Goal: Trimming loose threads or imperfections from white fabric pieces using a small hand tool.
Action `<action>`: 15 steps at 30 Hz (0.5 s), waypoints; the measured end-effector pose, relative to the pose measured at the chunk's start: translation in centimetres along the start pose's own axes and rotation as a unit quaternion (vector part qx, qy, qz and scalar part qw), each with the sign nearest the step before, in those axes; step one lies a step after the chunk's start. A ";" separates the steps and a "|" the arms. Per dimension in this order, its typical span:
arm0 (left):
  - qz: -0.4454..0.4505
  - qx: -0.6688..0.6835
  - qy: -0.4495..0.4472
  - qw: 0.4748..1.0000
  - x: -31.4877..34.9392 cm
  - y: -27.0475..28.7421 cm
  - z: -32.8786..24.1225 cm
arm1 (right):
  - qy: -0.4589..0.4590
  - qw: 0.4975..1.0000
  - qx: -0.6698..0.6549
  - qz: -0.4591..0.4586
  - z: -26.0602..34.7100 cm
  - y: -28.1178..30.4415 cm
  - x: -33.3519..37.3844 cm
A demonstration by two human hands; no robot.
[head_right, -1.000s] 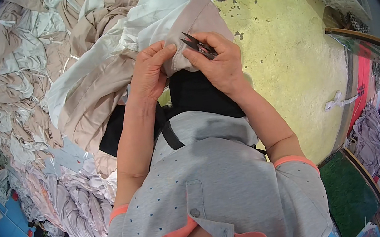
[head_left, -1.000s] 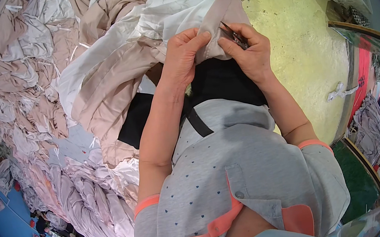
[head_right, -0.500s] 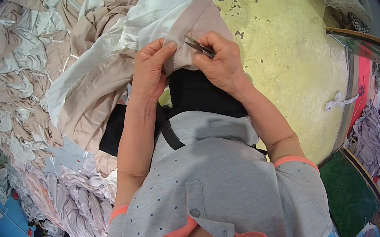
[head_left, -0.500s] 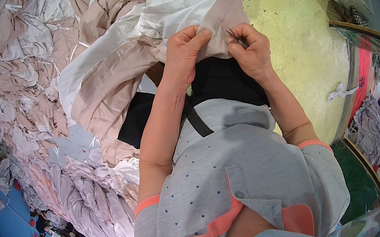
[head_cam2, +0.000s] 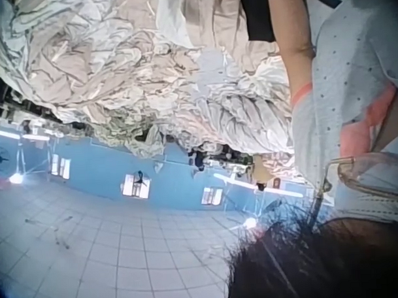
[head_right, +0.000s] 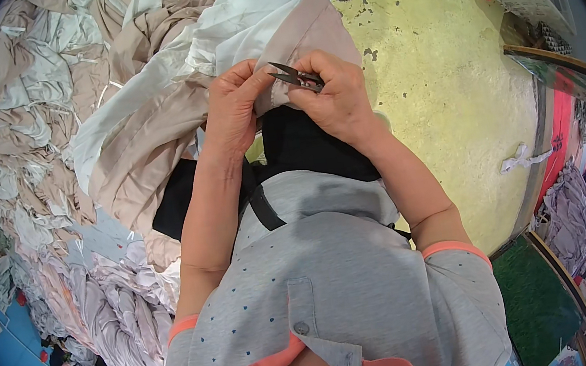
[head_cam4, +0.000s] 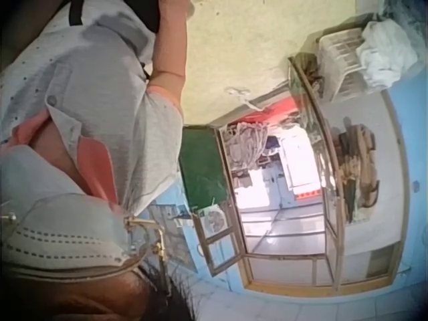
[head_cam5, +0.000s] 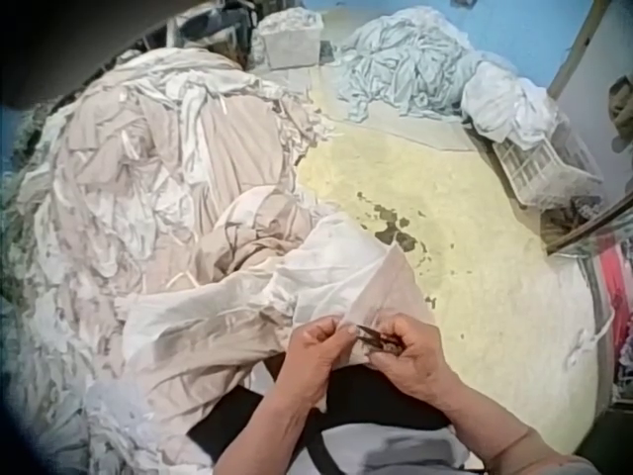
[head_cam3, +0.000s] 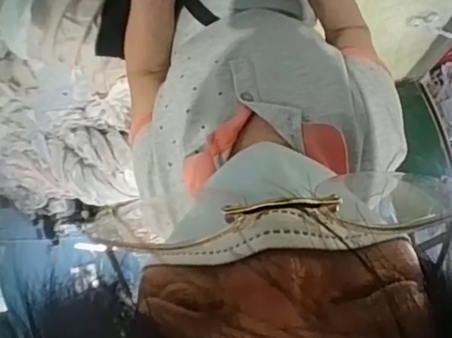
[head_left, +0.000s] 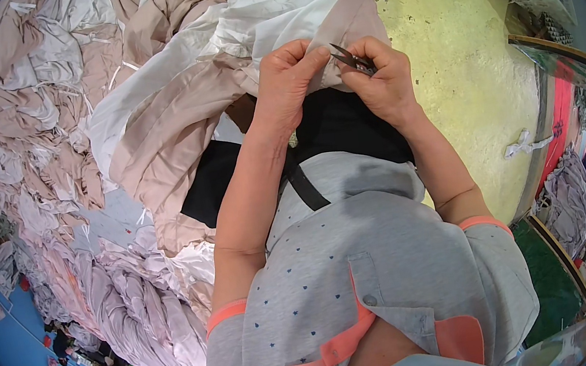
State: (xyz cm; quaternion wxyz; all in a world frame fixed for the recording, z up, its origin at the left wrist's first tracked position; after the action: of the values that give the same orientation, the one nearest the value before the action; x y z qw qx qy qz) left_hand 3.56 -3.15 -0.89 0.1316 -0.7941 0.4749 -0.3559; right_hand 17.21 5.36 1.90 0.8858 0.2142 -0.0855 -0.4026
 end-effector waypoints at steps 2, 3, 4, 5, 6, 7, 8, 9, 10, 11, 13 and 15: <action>-0.004 0.002 -0.002 1.000 0.1 -0.1 -0.1 | -0.040 0.998 -0.055 0.009 -0.1 -0.2 0.2; -0.018 -0.027 -0.018 0.999 0.2 -0.1 -0.1 | -0.080 0.991 -0.109 0.018 -0.3 -0.3 0.3; -0.031 -0.057 -0.033 0.997 0.3 -0.1 -0.2 | -0.080 0.991 -0.109 0.018 -0.3 -0.3 0.3; -0.032 -0.056 -0.034 0.997 0.5 -0.1 -0.3 | -0.108 0.984 -0.141 0.026 -0.5 -0.3 0.3; -0.043 -0.091 -0.053 0.994 0.7 -0.1 -0.4 | -0.136 0.975 -0.172 0.034 -0.6 -0.2 0.3; -0.054 -0.125 -0.072 0.988 0.9 -0.1 -0.6 | -0.136 0.975 -0.172 0.035 -0.6 0.0 0.2; -0.054 -0.124 -0.071 0.988 1.0 -0.1 -0.7 | -0.145 0.972 -0.181 0.040 -0.5 0.2 0.2; -0.050 -0.128 -0.048 0.989 1.0 -0.1 -0.8 | -0.154 0.969 -0.190 0.045 -0.4 0.3 0.2; -0.046 -0.132 -0.025 0.990 1.0 -0.1 -0.8 | -0.154 0.969 -0.190 0.044 -0.2 0.4 0.3; -0.047 -0.132 -0.026 0.990 1.0 0.1 -0.8 | -0.138 0.975 -0.172 0.027 0.2 0.4 0.6; -0.031 -0.078 0.047 0.995 0.7 0.4 -0.5 | -0.121 0.980 -0.155 0.008 0.6 0.5 1.7; -0.018 -0.037 0.057 0.998 0.7 0.1 -0.4 | -0.128 0.977 -0.166 0.025 0.7 0.7 3.5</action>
State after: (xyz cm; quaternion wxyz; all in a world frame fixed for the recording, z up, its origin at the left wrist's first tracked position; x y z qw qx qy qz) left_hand 3.48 -3.73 -0.34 0.0686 -0.7856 0.4796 -0.3848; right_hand 19.74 2.90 2.75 0.9004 0.0088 -0.1353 -0.4133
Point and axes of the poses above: each hand's wrist, its own x-axis away from the middle knuckle, its own y-axis out of the back of the hand, z = x × y, the point moved 2 cm from there along -x, towards the middle knuckle
